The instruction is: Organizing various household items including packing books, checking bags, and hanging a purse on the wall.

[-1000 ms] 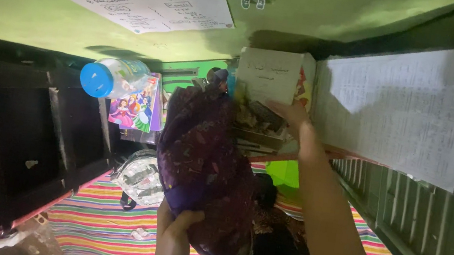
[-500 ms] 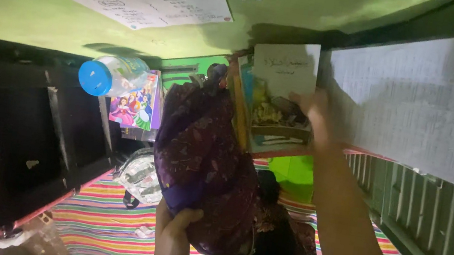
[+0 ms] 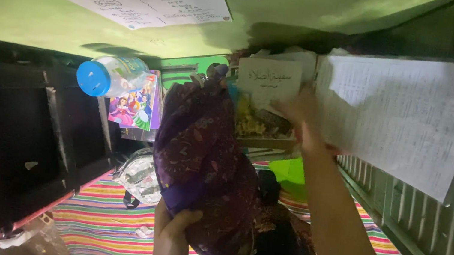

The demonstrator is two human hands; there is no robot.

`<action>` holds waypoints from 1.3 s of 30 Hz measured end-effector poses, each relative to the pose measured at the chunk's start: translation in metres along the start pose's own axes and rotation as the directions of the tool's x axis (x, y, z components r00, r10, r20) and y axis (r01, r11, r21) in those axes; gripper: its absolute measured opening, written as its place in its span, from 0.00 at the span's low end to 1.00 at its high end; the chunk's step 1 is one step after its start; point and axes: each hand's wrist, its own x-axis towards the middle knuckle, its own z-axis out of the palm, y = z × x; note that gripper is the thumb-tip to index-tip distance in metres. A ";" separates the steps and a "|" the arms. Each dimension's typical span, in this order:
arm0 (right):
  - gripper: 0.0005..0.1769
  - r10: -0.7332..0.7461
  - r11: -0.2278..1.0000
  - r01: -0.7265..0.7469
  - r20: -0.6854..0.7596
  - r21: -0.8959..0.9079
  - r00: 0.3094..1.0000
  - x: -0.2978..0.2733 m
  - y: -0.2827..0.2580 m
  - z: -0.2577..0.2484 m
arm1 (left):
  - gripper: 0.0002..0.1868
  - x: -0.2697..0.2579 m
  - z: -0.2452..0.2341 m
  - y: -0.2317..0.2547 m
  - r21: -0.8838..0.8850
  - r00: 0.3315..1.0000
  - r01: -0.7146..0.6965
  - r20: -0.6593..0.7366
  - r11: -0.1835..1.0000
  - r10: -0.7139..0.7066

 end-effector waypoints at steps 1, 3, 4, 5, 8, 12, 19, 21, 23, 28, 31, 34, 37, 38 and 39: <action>0.69 0.001 1.000 -0.001 0.003 0.002 1.000 -0.018 -0.019 -0.018 | 0.25 0.000 0.000 0.001 0.002 1.000 0.002 -0.002 1.000 -0.002; 0.77 0.278 0.936 -0.266 -0.016 0.232 0.961 -0.052 -0.055 -0.055 | 0.26 -0.001 0.002 0.002 -0.008 1.000 -0.019 0.005 1.000 0.019; 0.77 0.279 0.935 -0.267 -0.017 0.232 0.960 -0.053 -0.056 -0.053 | 0.26 -0.002 0.003 0.005 -0.008 1.000 -0.019 0.006 1.000 0.019; 0.76 0.288 0.933 -0.274 -0.029 0.234 0.957 -0.052 -0.057 -0.053 | 0.26 -0.002 0.006 0.007 -0.003 1.000 0.006 -0.010 1.000 -0.006; 0.74 0.198 0.980 -0.194 -0.085 0.053 0.977 -0.029 -0.041 -0.028 | 0.26 -0.002 0.008 0.010 0.002 1.000 0.020 -0.005 1.000 -0.020; 0.73 0.191 0.981 -0.189 0.024 -0.051 0.981 -0.030 -0.040 -0.047 | 0.26 -0.001 0.002 0.004 -0.017 1.000 -0.009 0.004 1.000 0.009; 0.86 0.450 0.554 -0.442 0.193 0.706 0.872 0.005 0.008 -0.021 | 0.24 0.002 0.004 0.001 -0.007 0.999 -0.030 0.026 1.000 0.030; 0.86 0.418 0.706 -0.326 0.001 0.628 0.908 0.017 0.022 0.002 | 0.26 0.002 0.005 0.002 -0.071 0.999 -0.028 0.043 0.997 0.031; 0.82 0.403 0.745 -0.312 -0.025 0.589 0.915 -0.001 0.005 -0.011 | 0.25 0.001 0.005 0.005 -0.031 1.000 -0.028 0.013 0.999 0.029; 0.71 0.385 0.761 -0.291 -0.042 0.580 0.922 -0.063 -0.057 -0.075 | 0.25 0.002 0.009 0.009 0.045 0.999 0.014 -0.048 0.999 -0.012; 0.70 0.381 0.607 -0.302 0.064 0.735 0.922 -0.047 -0.048 -0.055 | 0.25 0.002 0.009 0.008 0.027 0.998 -0.054 0.033 0.998 0.053; 0.69 0.444 0.600 -0.425 0.160 0.678 0.881 -0.033 -0.032 -0.034 | 0.24 0.001 0.009 0.004 0.072 1.000 0.021 -0.024 0.997 -0.020; 0.49 0.275 0.662 -0.436 0.344 0.609 0.898 -0.025 -0.028 -0.021 | 0.23 0.006 0.011 0.000 0.060 0.995 -0.095 0.031 0.994 0.093; 0.49 0.269 0.667 -0.345 0.219 0.660 0.938 -0.031 -0.032 -0.024 | 0.23 0.005 0.011 0.000 0.044 0.997 -0.072 0.021 0.996 0.071; 0.50 0.261 0.672 -0.247 0.089 0.698 0.961 -0.038 -0.037 -0.026 | 0.23 0.004 0.011 -0.001 0.028 0.999 -0.050 0.012 0.998 0.049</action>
